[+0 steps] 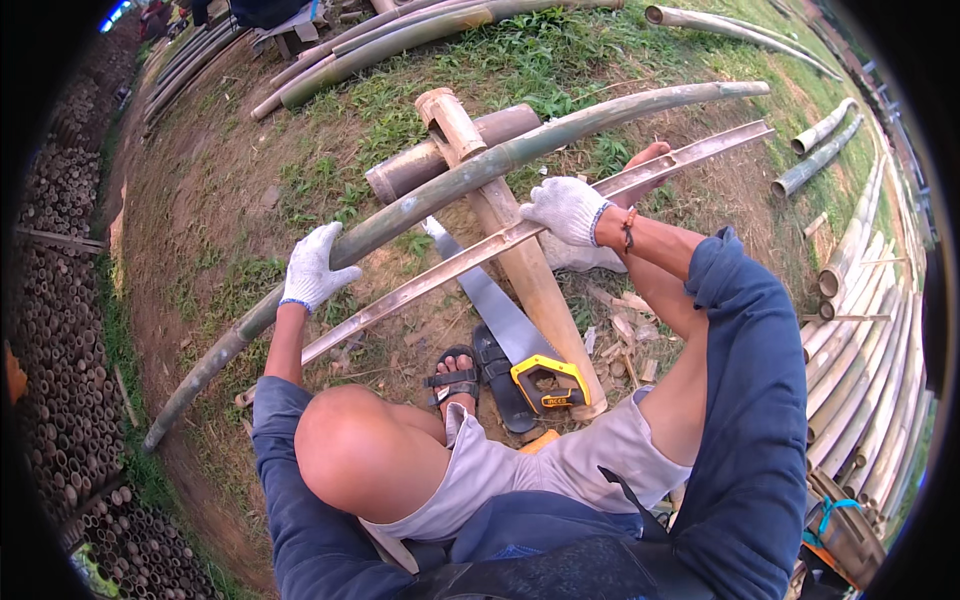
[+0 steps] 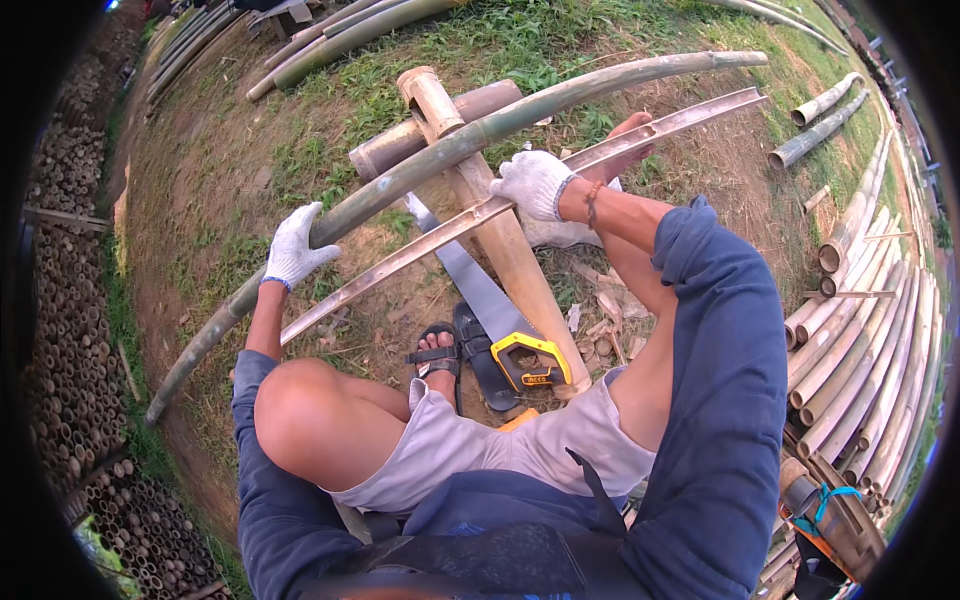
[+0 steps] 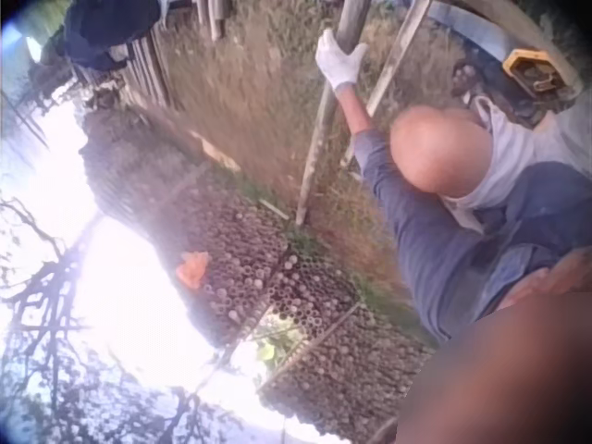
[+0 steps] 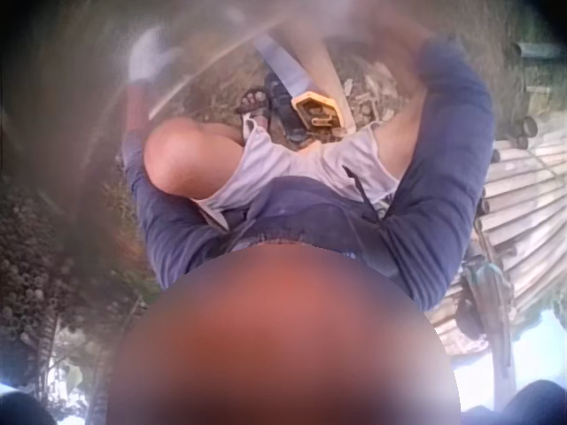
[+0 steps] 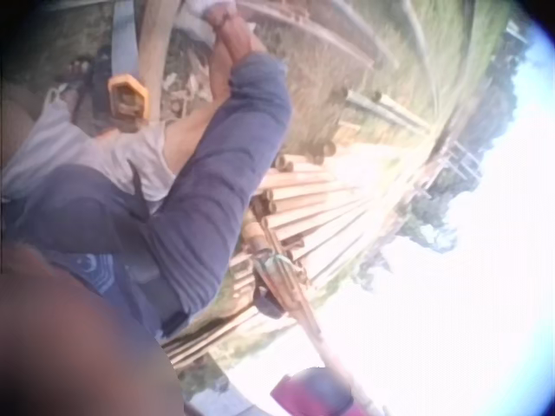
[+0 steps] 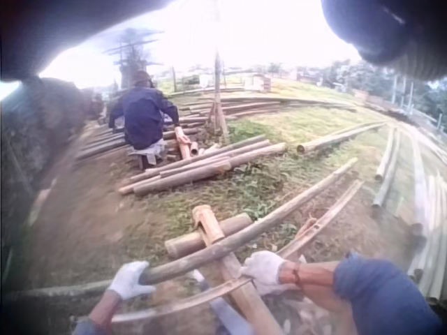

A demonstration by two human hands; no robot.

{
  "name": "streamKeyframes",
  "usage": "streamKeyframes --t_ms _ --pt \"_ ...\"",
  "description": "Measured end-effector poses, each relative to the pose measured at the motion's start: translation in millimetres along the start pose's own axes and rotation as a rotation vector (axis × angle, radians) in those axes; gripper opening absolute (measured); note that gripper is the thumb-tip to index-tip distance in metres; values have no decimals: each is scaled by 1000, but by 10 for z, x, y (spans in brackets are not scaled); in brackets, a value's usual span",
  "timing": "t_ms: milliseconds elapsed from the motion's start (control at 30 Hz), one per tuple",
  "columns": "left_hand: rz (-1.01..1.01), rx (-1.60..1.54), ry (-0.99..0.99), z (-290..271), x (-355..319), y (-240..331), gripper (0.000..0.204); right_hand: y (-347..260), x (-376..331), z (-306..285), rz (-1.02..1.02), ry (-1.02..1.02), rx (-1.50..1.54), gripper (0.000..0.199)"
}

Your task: The person uses a hand saw to cut bamboo poles that are resting on a makeshift wooden support. They repeatedly position the bamboo, saw through it, and then move the cut pieces aside.

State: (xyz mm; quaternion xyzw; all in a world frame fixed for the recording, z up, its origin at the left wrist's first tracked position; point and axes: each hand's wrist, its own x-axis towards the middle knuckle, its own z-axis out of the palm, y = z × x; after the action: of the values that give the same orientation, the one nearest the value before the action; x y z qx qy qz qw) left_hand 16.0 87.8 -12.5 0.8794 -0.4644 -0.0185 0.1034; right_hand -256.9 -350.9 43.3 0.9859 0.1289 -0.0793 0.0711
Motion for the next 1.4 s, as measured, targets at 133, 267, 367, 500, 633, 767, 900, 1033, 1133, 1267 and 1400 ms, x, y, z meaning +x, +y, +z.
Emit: streamKeyframes --t_ms 133,267,367,500,633,767,900,1033,1133,1267,1400 --pt "-99 -54 6 329 506 496 89 -23 -10 -107 5 25 -64 16" --pt "-146 17 -24 363 463 487 74 120 -112 -285 -39 158 -118 14" --pt "-146 11 -10 325 323 363 74 470 -338 -431 197 139 -84 20" --pt "-145 -23 10 241 130 149 74 1094 -1028 -594 336 464 -201 27" --pt "-237 -24 -116 173 -18 -110 79 1584 -2137 -717 523 603 -376 41" --pt "-274 -69 -175 159 -199 -384 81 1878 -3427 -747 738 512 -424 40" --pt "-333 -22 -186 152 -423 -610 85 2007 -4317 -478 812 528 -491 31" --pt "-399 14 -169 91 -613 -695 77 2033 -4717 -224 1009 678 -503 28" --pt "-427 16 -184 32 -612 -663 81 1904 -4770 -99 1277 429 -491 29" --pt "-321 39 -158 12 -386 -417 93 1755 -4385 130 1432 221 -418 40" --pt "-17 -81 29 134 78 146 87 1875 -3595 342 1476 35 -335 42"
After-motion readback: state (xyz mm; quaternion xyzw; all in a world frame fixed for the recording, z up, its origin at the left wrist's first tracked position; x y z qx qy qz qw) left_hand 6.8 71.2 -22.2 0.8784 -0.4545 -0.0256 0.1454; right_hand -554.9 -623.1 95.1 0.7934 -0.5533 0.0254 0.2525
